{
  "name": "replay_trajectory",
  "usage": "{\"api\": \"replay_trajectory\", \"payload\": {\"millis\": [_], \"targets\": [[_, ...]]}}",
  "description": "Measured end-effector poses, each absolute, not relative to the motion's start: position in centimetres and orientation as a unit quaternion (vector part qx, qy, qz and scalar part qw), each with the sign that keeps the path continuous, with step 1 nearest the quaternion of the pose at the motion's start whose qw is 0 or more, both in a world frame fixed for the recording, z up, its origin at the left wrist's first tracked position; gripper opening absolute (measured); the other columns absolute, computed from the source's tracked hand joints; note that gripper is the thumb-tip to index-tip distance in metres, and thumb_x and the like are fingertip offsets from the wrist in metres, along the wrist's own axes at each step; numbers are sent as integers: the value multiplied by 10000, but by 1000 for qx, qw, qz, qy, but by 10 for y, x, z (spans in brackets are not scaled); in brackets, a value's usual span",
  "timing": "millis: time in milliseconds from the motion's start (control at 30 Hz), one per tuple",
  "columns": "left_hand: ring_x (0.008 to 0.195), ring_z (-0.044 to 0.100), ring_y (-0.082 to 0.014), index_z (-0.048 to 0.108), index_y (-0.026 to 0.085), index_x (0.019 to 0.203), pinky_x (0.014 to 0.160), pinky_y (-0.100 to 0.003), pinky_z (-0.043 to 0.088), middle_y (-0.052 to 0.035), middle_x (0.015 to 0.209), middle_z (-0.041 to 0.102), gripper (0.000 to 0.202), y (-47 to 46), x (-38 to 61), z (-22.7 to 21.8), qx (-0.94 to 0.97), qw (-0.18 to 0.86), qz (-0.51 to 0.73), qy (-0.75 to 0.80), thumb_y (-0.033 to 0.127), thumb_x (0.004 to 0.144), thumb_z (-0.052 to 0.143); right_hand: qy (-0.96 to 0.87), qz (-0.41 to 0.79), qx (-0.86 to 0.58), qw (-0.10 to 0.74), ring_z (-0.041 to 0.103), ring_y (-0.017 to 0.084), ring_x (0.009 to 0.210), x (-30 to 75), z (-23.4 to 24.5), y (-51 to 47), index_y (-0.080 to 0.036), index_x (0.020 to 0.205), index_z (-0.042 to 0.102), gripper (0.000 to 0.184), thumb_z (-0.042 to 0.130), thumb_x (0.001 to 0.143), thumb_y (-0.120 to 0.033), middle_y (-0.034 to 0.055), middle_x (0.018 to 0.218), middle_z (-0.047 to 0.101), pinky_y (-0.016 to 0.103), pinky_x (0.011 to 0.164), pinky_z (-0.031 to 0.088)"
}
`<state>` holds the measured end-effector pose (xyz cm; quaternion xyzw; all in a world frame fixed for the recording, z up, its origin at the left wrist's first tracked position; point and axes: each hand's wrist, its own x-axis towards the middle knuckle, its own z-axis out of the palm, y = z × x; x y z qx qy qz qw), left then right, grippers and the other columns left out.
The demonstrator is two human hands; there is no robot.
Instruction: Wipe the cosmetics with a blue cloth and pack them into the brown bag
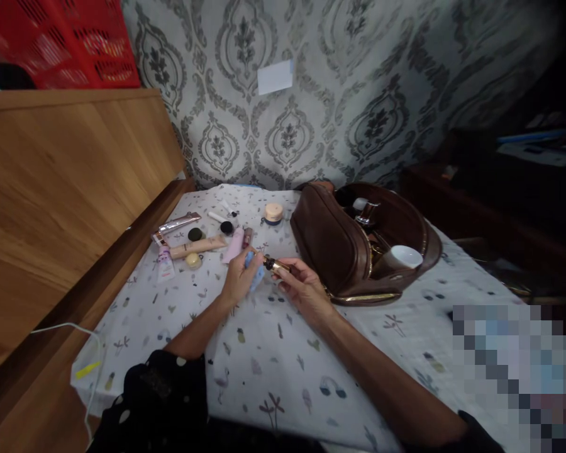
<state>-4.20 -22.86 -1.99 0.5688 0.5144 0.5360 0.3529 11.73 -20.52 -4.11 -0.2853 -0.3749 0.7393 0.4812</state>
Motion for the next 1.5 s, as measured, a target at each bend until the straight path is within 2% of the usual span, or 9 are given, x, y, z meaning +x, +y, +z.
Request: {"api": "replay_trajectory", "payload": {"millis": [333, 567, 700, 767, 867, 967, 1133, 1367, 1500], "targets": [[387, 364, -60, 546, 194, 813, 357, -190, 284, 72, 515, 460, 477, -226, -41, -21, 544, 384, 563, 489, 668, 861, 561, -394, 778, -293, 393, 521, 106, 447, 115, -46, -207, -197, 897, 625, 534, 757, 681, -667, 2, 593, 653, 229, 449, 357], [369, 337, -60, 564, 194, 806, 345, -194, 257, 70, 493, 451, 471, -222, -44, -28, 493, 403, 591, 494, 663, 845, 592, -419, 748, -301, 417, 573, 98, 614, 114, -45, -210, -189, 901, 671, 499, 900, 571, -484, -11, 753, 651, 199, 494, 364], [555, 491, -74, 652, 186, 960, 488, -182, 397, 12, 724, 604, 420, -220, -47, -28, 504, 403, 603, 468, 586, 836, 659, -400, 766, -306, 399, 508, 85, 556, 114, -46, -211, -157, 820, 703, 482, 848, 615, -569, -12, 679, 597, 221, 489, 338], [620, 518, -80, 660, 188, 935, 550, -184, 428, 10, 774, 606, 386, -219, -48, -29, 495, 419, 613, 451, 550, 809, 706, -392, 789, -301, 366, 497, 83, 534, 114, -45, -212, -139, 834, 712, 531, 812, 640, -623, 2, 669, 603, 231, 488, 330], [548, 456, -70, 641, 189, 853, 501, -183, 388, 42, 665, 531, 381, -218, -48, -29, 473, 431, 620, 454, 548, 773, 740, -390, 797, -289, 360, 519, 88, 543, 113, -43, -214, -148, 861, 691, 545, 804, 647, -636, 7, 688, 620, 228, 482, 318], [508, 422, -70, 626, 188, 822, 457, -187, 354, 45, 621, 500, 403, -219, -47, -28, 467, 422, 617, 472, 565, 752, 751, -395, 775, -297, 394, 552, 94, 570, 111, -43, -215, -195, 942, 651, 543, 874, 595, -548, -24, 703, 631, 214, 500, 337], [501, 441, -72, 616, 180, 798, 447, -187, 370, 35, 618, 518, 435, -217, -48, -30, 453, 449, 614, 465, 593, 749, 740, -410, 775, -296, 379, 540, 92, 544, 112, -42, -215, -192, 849, 600, 499, 867, 610, -539, -11, 697, 659, 220, 513, 354], [548, 534, -96, 609, 179, 1118, 520, -265, 525, 6, 767, 619, 590, -222, -39, -37, 464, 619, 516, 369, 490, 671, 836, -380, 793, -272, 391, 544, 86, 530, 113, -42, -215, -186, 858, 627, 509, 829, 641, -599, -2, 682, 667, 209, 481, 334], [549, 527, -91, 616, 177, 1078, 520, -274, 524, -28, 876, 649, 529, -222, -38, -36, 476, 605, 527, 362, 476, 694, 823, -392, 779, -301, 385, 553, 95, 525, 111, -44, -214, -179, 934, 626, 596, 842, 599, -623, 7, 679, 678, 211, 483, 342]]}}
